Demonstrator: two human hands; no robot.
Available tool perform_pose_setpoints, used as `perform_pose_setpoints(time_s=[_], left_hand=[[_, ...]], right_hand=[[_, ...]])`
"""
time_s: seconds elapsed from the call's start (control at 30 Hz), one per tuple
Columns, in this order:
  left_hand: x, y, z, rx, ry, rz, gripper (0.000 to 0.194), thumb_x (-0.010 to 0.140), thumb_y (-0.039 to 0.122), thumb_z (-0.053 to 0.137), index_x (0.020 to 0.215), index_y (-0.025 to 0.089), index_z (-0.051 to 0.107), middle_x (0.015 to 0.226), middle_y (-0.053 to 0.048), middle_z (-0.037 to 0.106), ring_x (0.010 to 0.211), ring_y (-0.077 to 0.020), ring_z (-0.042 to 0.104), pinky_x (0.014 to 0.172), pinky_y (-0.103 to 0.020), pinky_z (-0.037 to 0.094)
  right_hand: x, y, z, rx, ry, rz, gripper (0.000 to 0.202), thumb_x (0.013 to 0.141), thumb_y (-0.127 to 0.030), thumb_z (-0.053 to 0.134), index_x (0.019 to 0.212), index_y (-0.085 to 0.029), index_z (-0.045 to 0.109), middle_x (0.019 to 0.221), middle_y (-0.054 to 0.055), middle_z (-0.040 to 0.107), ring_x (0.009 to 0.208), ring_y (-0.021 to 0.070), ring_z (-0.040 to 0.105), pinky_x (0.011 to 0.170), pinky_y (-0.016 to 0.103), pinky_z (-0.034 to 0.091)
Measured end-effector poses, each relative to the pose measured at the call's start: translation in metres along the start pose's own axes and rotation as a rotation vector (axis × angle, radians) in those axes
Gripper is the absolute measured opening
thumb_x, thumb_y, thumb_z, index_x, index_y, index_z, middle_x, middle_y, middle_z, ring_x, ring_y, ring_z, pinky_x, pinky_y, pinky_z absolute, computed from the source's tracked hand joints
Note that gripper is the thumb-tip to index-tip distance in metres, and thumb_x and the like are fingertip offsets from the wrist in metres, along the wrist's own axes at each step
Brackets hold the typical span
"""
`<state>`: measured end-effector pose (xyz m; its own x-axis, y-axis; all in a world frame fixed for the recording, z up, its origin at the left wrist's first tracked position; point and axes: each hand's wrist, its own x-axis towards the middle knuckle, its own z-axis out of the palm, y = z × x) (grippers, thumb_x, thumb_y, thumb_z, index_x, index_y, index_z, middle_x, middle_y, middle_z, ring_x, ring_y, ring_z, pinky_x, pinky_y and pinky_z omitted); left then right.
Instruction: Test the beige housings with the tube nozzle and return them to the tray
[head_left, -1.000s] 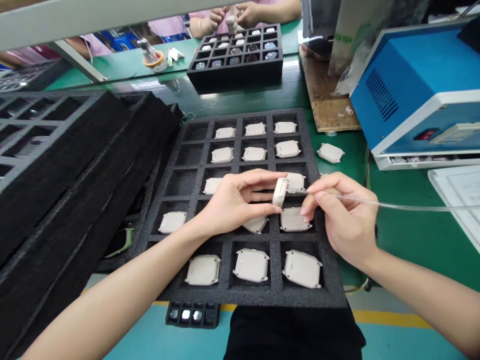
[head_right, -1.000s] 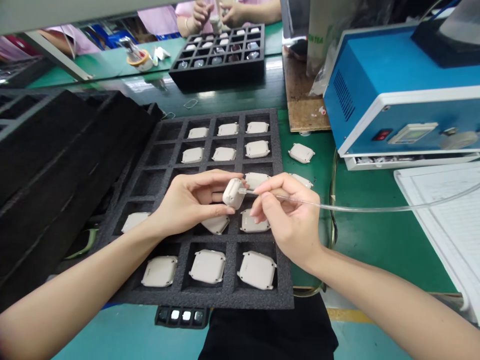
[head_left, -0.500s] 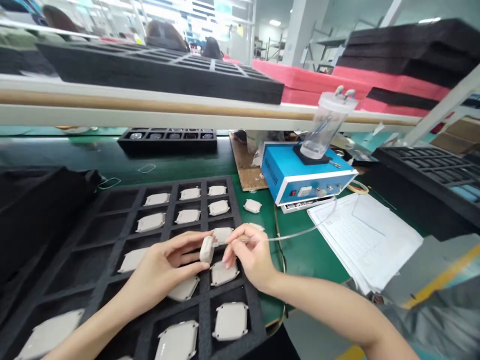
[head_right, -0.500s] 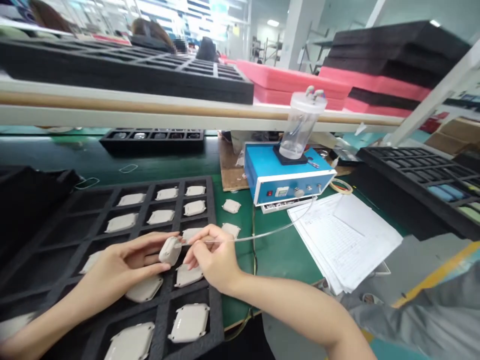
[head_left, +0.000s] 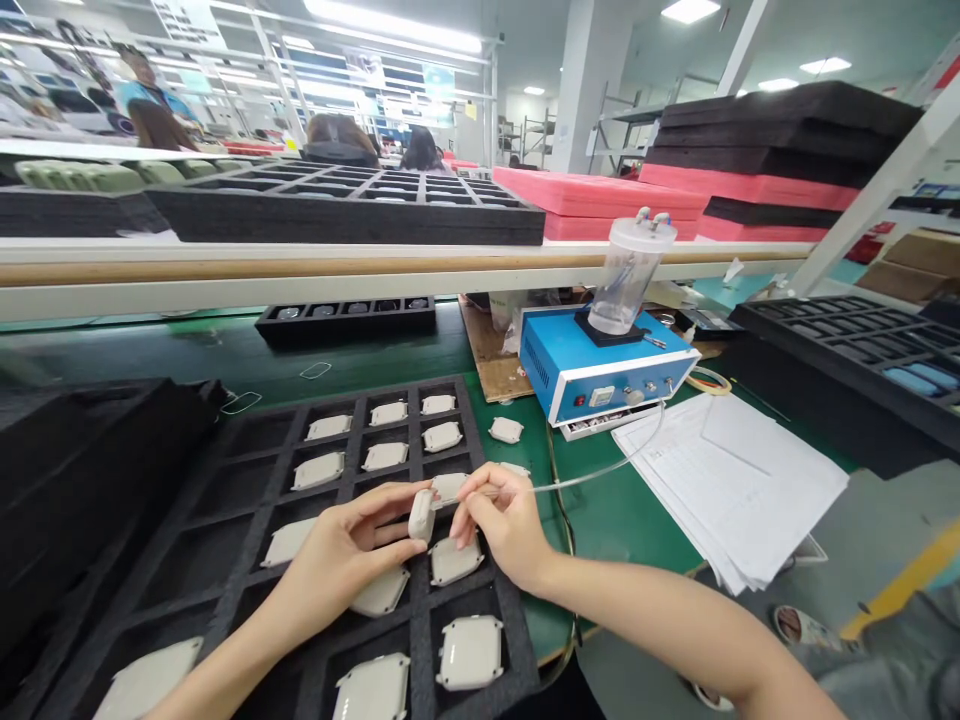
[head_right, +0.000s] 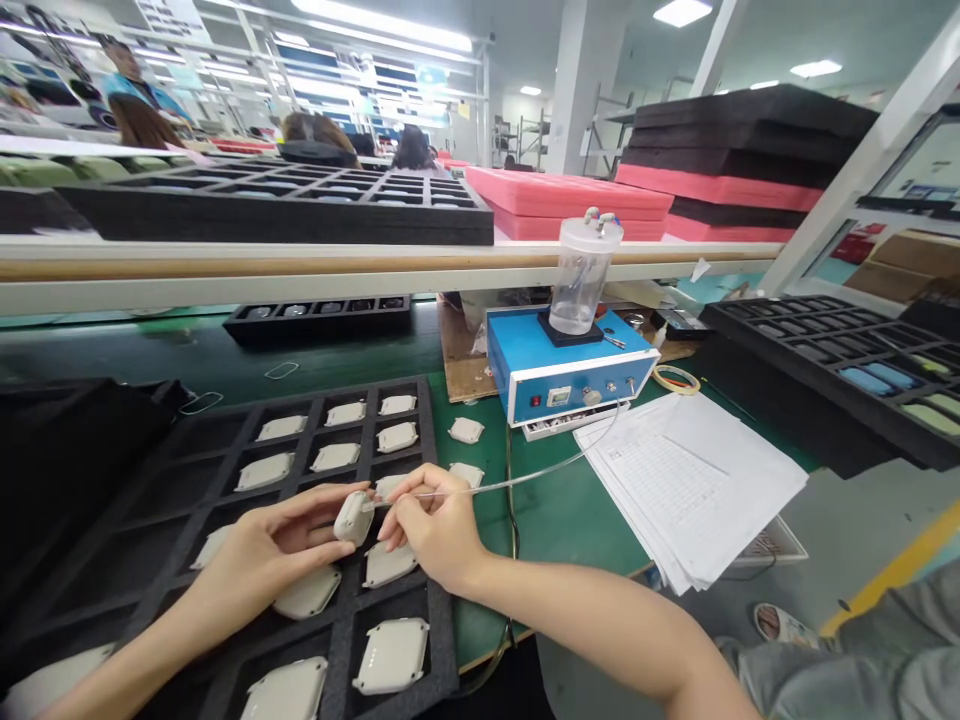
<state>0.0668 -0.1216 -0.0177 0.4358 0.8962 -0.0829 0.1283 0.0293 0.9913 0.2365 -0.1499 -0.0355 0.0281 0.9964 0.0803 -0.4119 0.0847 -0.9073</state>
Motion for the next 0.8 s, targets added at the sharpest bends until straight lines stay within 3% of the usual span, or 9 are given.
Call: perform_pose_setpoints(time_s=[0.8], left_hand=[[-0.0002, -0.0001, 0.0010, -0.062, -0.029, 0.006, 0.043, 0.063, 0.015, 0.074, 0.104, 0.024, 0.064, 0.112, -0.001, 0.066, 0.104, -0.0240, 0.061, 0.093, -0.037, 0.048]], right_hand=[[-0.0009, -0.0001, -0.0006, -0.019, -0.004, -0.006, 0.004, 0.067, -0.014, 0.051, 0.066, -0.016, 0.054, 0.045, -0.004, 0.060, 0.034, 0.0071, 0.050, 0.036, 0.016, 0.041]])
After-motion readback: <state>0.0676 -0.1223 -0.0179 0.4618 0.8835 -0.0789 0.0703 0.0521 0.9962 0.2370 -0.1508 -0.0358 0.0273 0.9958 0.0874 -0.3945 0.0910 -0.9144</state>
